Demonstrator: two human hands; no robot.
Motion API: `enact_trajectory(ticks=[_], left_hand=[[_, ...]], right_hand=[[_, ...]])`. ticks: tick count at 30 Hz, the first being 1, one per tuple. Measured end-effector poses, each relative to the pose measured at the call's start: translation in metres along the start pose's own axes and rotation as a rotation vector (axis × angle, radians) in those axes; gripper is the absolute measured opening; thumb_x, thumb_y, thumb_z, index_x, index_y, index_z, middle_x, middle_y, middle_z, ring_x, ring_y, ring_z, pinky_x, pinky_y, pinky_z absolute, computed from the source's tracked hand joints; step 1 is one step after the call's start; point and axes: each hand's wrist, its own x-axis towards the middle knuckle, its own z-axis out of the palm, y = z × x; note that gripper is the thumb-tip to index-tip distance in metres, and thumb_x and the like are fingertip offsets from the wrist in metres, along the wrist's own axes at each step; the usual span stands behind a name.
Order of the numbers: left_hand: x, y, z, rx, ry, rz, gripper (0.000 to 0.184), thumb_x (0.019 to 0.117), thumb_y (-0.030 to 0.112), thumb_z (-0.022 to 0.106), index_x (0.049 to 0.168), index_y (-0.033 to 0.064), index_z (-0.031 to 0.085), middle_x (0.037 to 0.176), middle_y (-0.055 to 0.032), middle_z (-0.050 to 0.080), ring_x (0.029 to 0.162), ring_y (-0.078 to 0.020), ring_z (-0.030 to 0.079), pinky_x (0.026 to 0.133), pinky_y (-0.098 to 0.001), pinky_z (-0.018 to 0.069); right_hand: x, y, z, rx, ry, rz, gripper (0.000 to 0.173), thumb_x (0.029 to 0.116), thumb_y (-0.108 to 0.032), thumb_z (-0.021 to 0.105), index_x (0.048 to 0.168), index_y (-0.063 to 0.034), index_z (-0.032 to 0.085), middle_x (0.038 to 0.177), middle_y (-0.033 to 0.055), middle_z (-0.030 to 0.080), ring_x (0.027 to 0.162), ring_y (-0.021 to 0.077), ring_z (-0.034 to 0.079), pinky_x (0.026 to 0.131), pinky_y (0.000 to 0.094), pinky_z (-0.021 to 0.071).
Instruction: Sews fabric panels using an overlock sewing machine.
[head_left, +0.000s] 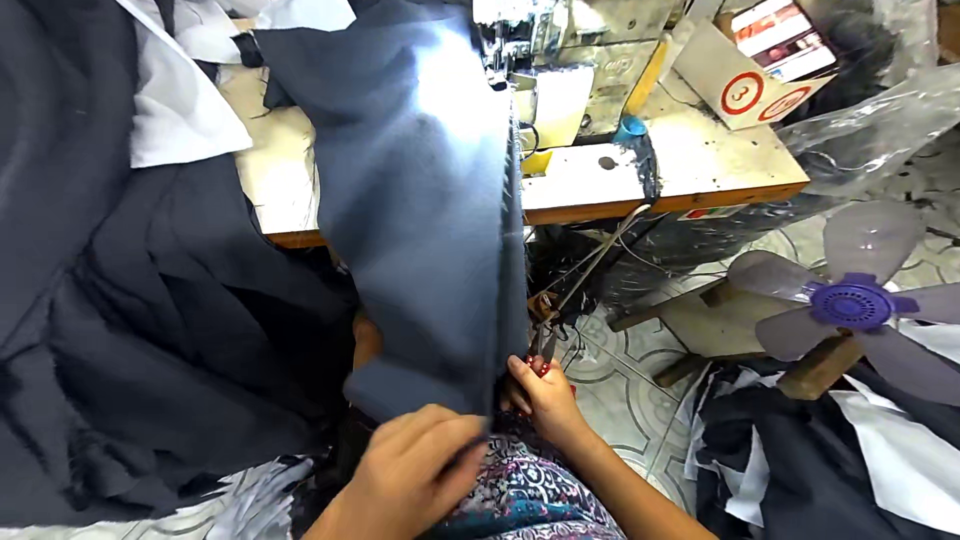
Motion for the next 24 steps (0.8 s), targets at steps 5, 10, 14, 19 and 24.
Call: enact_trajectory(ticks=[5,10,14,19,24], left_hand=[[0.003,-0.014,0.042,0.019,-0.348,0.038,0.031,0.0896,0.008,0.062,0.119,0.0051,0.072,0.086,-0.0065,0.069,0.076,-0.0156,0.067,0.072,-0.0232,0.057],[0.013,-0.021,0.055,-0.046,-0.416,0.068,0.024,0.0872,0.007,0.063,0.109,0.0029,0.072,0.086,-0.0074,0.07,0.077,-0.0156,0.069,0.073,-0.0235,0.0579],[0.051,-0.043,0.038,-0.162,-0.595,0.129,0.021,0.0925,0.013,0.068,0.11,0.0047,0.075,0.093,-0.0072,0.076,0.084,-0.0163,0.074,0.075,-0.0304,0.0611],[0.208,-0.115,-0.006,0.459,-0.371,0.015,0.043,0.1057,0.033,0.047,0.141,0.0133,0.062,0.147,-0.0111,0.057,0.133,-0.0329,0.056,0.107,-0.0541,0.046],[0.3,-0.159,-0.021,0.691,-0.546,-0.235,0.063,0.1023,0.065,0.034,0.155,0.0331,0.045,0.153,-0.0112,0.05,0.133,-0.0436,0.051,0.097,-0.0681,0.0428]], right_hand=[[-0.014,-0.01,0.003,-0.106,0.033,-0.066,0.028,0.1077,-0.017,0.036,0.089,-0.0193,0.056,0.058,-0.0151,0.057,0.043,-0.0064,0.047,0.042,0.012,0.0414],[-0.011,-0.007,-0.011,-0.241,-0.013,-0.171,0.015,0.1012,-0.016,0.054,0.088,-0.0179,0.06,0.064,-0.017,0.058,0.052,-0.0073,0.053,0.049,0.0131,0.0464],[-0.002,-0.01,-0.021,-0.266,-0.087,-0.126,0.012,0.0982,-0.008,0.056,0.091,-0.0142,0.064,0.067,-0.0142,0.063,0.055,-0.0052,0.058,0.053,0.0155,0.0518],[0.038,-0.021,-0.024,-0.17,-0.098,-0.098,0.017,0.0987,-0.016,0.057,0.084,-0.0173,0.064,0.061,-0.0107,0.063,0.046,-0.0023,0.054,0.044,0.0167,0.0475],[0.088,-0.041,-0.019,-0.194,-0.063,-0.112,0.02,0.0978,-0.012,0.054,0.08,-0.0158,0.063,0.056,-0.0101,0.059,0.043,-0.0021,0.051,0.042,0.0165,0.0454]])
